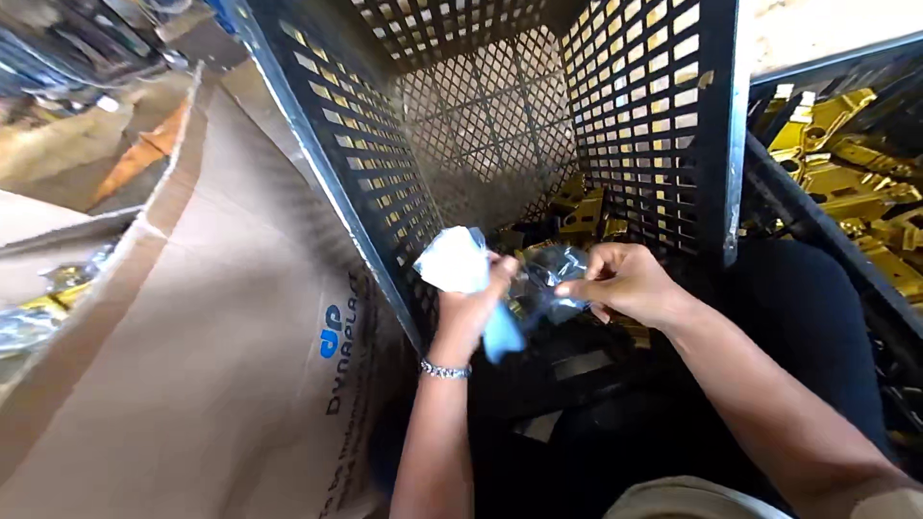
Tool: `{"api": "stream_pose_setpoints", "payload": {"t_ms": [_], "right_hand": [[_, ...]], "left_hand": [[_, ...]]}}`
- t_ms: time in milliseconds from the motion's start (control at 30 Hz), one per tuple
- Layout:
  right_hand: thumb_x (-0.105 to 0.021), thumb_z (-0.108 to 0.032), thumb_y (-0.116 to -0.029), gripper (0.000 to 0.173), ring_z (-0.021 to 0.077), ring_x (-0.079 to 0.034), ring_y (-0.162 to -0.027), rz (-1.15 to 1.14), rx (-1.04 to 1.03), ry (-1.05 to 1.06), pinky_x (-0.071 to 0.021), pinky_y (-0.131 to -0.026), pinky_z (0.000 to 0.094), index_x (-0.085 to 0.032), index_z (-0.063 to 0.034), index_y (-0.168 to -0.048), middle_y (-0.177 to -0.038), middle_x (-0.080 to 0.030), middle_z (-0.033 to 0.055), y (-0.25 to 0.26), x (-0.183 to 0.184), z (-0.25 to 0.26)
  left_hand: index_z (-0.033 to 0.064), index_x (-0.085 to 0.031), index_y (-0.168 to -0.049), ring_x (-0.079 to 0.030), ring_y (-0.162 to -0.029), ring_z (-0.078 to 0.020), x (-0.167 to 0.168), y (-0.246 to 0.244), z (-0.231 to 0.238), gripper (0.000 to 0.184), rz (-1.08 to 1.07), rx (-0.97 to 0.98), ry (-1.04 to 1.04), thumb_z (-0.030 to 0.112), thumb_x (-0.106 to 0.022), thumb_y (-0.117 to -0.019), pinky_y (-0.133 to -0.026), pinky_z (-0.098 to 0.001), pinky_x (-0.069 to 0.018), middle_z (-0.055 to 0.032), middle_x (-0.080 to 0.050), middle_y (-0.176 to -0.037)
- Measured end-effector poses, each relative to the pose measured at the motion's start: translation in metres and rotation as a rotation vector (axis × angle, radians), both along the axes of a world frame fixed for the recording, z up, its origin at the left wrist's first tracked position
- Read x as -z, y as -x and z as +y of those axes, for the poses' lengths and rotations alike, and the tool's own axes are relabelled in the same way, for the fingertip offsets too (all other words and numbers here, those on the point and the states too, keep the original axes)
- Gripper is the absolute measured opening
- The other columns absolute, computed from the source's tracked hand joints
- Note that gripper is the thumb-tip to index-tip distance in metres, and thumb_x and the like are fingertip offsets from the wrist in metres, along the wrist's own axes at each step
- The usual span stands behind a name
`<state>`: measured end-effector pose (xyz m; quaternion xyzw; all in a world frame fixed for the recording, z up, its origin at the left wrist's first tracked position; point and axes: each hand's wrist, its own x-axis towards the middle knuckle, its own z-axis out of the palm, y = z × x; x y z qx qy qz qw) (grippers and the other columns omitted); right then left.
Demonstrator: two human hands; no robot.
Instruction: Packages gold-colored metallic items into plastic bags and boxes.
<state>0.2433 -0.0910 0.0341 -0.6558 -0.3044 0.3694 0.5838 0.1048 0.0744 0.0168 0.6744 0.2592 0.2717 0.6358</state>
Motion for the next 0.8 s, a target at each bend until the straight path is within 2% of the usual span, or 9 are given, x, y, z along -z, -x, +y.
{"api": "stream_pose_setpoints", "payload": {"t_ms": [100,233,300,367,433,500,600,700,800], "right_hand": [[-0.085,-0.009,-0.0802,0.024,0.0019,-0.053,-0.046,-0.145,-0.403,0.198,-0.0477,-0.045,0.0176,-0.062,-0.0037,-0.079,-0.063,-0.059,-0.0019,-0.009,-0.02,0.01],[-0.08,-0.004,-0.0837,0.022,0.0085,-0.063,-0.056,-0.306,-0.186,0.139,-0.0571,-0.056,0.026,-0.058,-0.0052,-0.079,-0.066,-0.064,0.0016,-0.044,0.005,-0.006],[-0.084,-0.014,-0.0844,0.025,0.032,-0.069,-0.09,-0.522,-0.118,0.457,-0.0574,-0.08,0.0519,-0.069,0.0011,-0.098,-0.096,-0.07,0.0182,-0.056,0.029,-0.024],[-0.081,-0.025,-0.0874,0.046,0.0567,-0.035,-0.14,-0.549,-0.277,0.844,-0.0241,-0.108,0.0801,-0.07,0.0031,-0.122,-0.15,-0.045,0.0311,-0.045,0.058,-0.036],[-0.073,-0.032,-0.0944,0.051,0.0601,-0.011,-0.149,-0.572,-0.365,1.021,-0.001,-0.111,0.0838,-0.066,0.0021,-0.132,-0.164,-0.022,0.0317,-0.028,0.089,-0.041],[-0.068,-0.031,-0.0985,0.042,0.0549,-0.011,-0.151,-0.589,-0.327,0.95,0.0009,-0.114,0.0797,-0.069,-0.0006,-0.128,-0.166,-0.021,0.0264,-0.025,0.098,-0.042],[-0.067,-0.03,-0.098,0.038,0.041,-0.042,-0.142,-0.458,0.006,0.436,-0.0298,-0.116,0.0618,-0.071,0.0078,-0.105,-0.147,-0.051,0.0273,-0.033,0.082,-0.043],[-0.068,-0.031,-0.0924,0.046,0.0136,-0.066,-0.107,-0.089,0.214,0.045,-0.0575,-0.09,0.033,-0.057,-0.0028,-0.127,-0.121,-0.065,0.0082,-0.039,0.043,-0.042],[-0.072,-0.018,-0.0898,0.054,0.0203,-0.075,-0.084,0.152,-0.039,-0.191,-0.0656,-0.064,0.0349,-0.041,-0.0139,-0.134,-0.117,-0.069,0.0063,-0.026,0.012,-0.041]], "left_hand": [[0.0046,-0.067,-0.096,-0.069,-0.076,-0.0073,-0.001,-0.006,-0.035,0.032,-0.085,0.318,0.328,-0.006,-0.082,-0.0699,-0.075,-0.0267,-0.0599,0.0012,-0.071,-0.081],[0.0024,-0.064,-0.094,-0.063,-0.077,-0.0027,0.017,-0.01,-0.005,0.03,-0.021,0.012,-0.246,-0.004,-0.077,-0.0687,-0.073,-0.023,-0.0559,0.0029,-0.065,-0.081],[-0.0032,-0.063,-0.106,-0.064,-0.082,-0.0006,0.024,-0.009,0.006,0.04,0.06,-0.117,-0.379,0.0,-0.076,-0.0691,-0.077,-0.0214,-0.0557,0.0005,-0.066,-0.088],[-0.0041,-0.061,-0.11,-0.067,-0.085,-0.0005,0.024,-0.008,0.009,0.041,0.056,-0.141,-0.366,0.002,-0.074,-0.0719,-0.08,-0.0215,-0.0569,0.0004,-0.069,-0.09],[-0.0019,-0.062,-0.109,-0.069,-0.085,-0.0013,0.023,-0.012,0.005,0.038,-0.008,-0.115,-0.331,0.002,-0.076,-0.0738,-0.081,-0.0222,-0.0587,0.002,-0.071,-0.09],[-0.0031,-0.062,-0.11,-0.069,-0.087,-0.0012,0.023,-0.015,-0.001,0.041,-0.061,-0.104,-0.344,0.006,-0.08,-0.0741,-0.083,-0.022,-0.0591,0.0012,-0.072,-0.092],[-0.0095,-0.062,-0.112,-0.068,-0.087,0.0003,0.029,-0.015,-0.004,0.047,-0.074,-0.134,-0.41,0.01,-0.084,-0.0758,-0.085,-0.02,-0.0579,-0.0036,-0.071,-0.094],[-0.0125,-0.063,-0.109,-0.07,-0.087,-0.0001,0.036,-0.017,-0.004,0.045,-0.113,-0.176,-0.498,0.008,-0.084,-0.0746,-0.086,-0.0196,-0.0584,-0.0071,-0.073,-0.093],[-0.0136,-0.064,-0.107,-0.069,-0.086,0.0004,0.034,-0.022,-0.007,0.046,-0.112,-0.192,-0.495,0.008,-0.084,-0.0714,-0.084,-0.0184,-0.0575,-0.008,-0.073,-0.091]]}}
